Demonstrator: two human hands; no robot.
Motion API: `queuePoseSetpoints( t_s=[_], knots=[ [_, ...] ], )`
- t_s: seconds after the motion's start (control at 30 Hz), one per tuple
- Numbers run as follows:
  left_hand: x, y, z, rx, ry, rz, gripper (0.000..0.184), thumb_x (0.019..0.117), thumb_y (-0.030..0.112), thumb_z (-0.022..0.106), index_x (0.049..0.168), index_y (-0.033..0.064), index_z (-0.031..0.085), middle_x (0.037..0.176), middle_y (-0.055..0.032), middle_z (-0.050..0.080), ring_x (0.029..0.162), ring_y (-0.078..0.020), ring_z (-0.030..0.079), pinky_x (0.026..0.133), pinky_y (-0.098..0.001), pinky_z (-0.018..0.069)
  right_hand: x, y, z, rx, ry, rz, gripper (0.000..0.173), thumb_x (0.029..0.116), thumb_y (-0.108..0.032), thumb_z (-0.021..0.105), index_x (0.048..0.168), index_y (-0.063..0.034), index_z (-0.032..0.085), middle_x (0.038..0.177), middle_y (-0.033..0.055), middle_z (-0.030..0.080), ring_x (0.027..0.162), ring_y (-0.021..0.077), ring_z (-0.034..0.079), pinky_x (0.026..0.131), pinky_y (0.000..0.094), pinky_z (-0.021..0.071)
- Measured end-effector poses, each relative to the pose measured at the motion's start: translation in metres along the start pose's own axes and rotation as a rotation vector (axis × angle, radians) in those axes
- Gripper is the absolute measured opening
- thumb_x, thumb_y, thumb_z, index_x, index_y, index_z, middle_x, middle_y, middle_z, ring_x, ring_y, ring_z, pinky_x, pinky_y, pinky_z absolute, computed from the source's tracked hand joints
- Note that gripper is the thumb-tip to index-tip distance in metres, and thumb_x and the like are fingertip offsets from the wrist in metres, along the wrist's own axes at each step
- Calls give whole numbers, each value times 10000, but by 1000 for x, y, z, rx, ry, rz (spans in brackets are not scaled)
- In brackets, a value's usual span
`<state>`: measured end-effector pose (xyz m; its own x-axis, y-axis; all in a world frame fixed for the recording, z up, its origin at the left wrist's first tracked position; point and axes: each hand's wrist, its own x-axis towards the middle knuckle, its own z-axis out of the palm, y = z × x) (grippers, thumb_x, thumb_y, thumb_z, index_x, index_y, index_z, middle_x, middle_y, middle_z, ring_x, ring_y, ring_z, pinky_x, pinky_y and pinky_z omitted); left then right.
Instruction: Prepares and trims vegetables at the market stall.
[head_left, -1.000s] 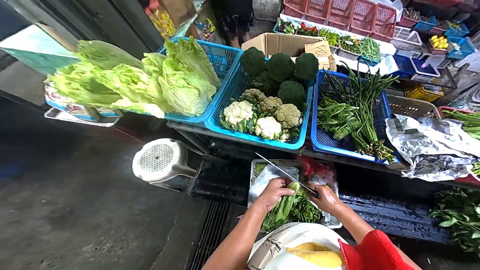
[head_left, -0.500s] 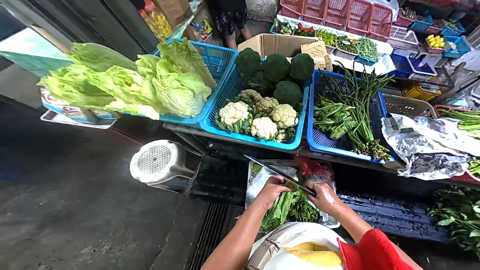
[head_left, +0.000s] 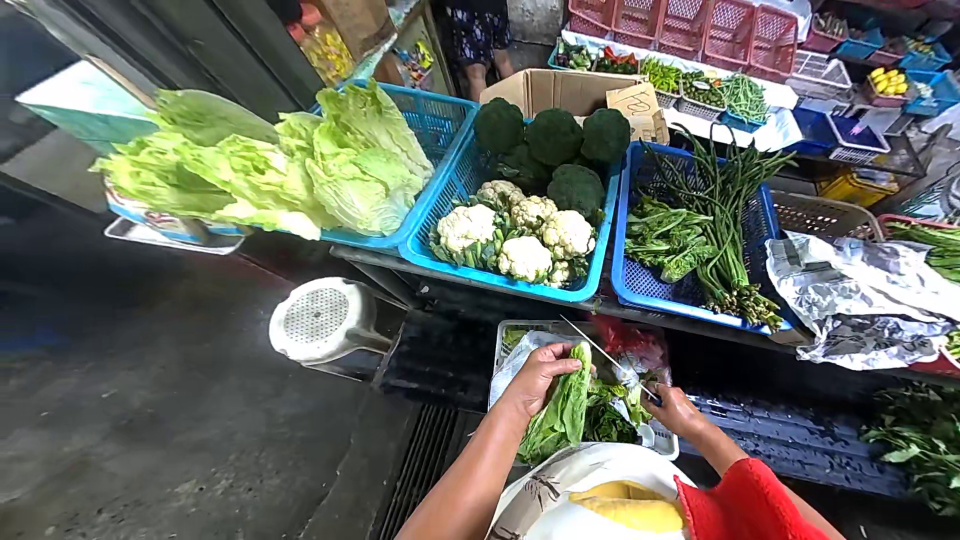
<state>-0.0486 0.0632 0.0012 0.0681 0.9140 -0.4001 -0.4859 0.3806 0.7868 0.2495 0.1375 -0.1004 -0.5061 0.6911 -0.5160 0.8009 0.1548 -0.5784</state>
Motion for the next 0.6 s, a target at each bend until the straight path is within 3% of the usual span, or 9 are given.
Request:
queuePoseSetpoints(
  t_s=[0.1, 0.23, 0.33, 0.43, 0.5, 0.6],
  knots=[
    [8, 6, 11, -140, 3, -55, 297, 1048, 69, 439, 1299, -21, 568, 1043, -161, 714, 861, -240, 727, 765, -384, 627, -6, 16, 4, -19, -24, 55, 312, 1004, -310, 585, 1136, -45, 683, 968, 175, 698, 931, 332, 681, 874, 548, 531],
    [26, 20, 35, -212, -6, -89, 339, 1105, 120, 339, 1310, -16, 573, 1016, -160, 710, 844, -244, 727, 708, -373, 629, -10, 33, 16, -73, -88, 171, 345, 1014, -324, 570, 1173, -39, 681, 1064, 206, 707, 1043, 376, 681, 937, 590, 515],
    [46, 34, 56, -124, -11, -86, 324, 1104, 118, 368, 1370, 5, 513, 1025, -179, 705, 833, -265, 726, 707, -387, 630, -16, 49, 31, -84, -122, 197, 362, 1018, -344, 558, 1189, -52, 686, 1098, 204, 712, 1078, 371, 682, 957, 585, 514],
    [78, 58, 90, 155, 18, 17, 340, 1078, 98, 464, 1409, 27, 500, 1084, -176, 681, 850, -255, 703, 750, -411, 609, -23, 58, 40, -69, -137, 205, 379, 1022, -348, 548, 1226, -58, 683, 1122, 202, 714, 1098, 371, 680, 973, 588, 509],
    [103, 80, 114, 379, 1, 122, 387, 1066, 125, 518, 1438, 25, 492, 1207, -190, 650, 996, -250, 683, 871, -440, 583, -25, 63, 45, -58, -153, 214, 366, 1015, -340, 560, 1214, -58, 683, 1121, 203, 711, 1097, 372, 677, 976, 590, 504],
    [134, 108, 133, 687, 45, 323, 564, 1048, 226, 577, 1534, 8, 392, 1445, -224, 549, 1304, -294, 565, 1073, -470, 470, -29, 64, 46, -57, -164, 229, 360, 1006, -335, 576, 1207, -58, 686, 1116, 203, 712, 1088, 371, 680, 971, 587, 508]
  ],
)
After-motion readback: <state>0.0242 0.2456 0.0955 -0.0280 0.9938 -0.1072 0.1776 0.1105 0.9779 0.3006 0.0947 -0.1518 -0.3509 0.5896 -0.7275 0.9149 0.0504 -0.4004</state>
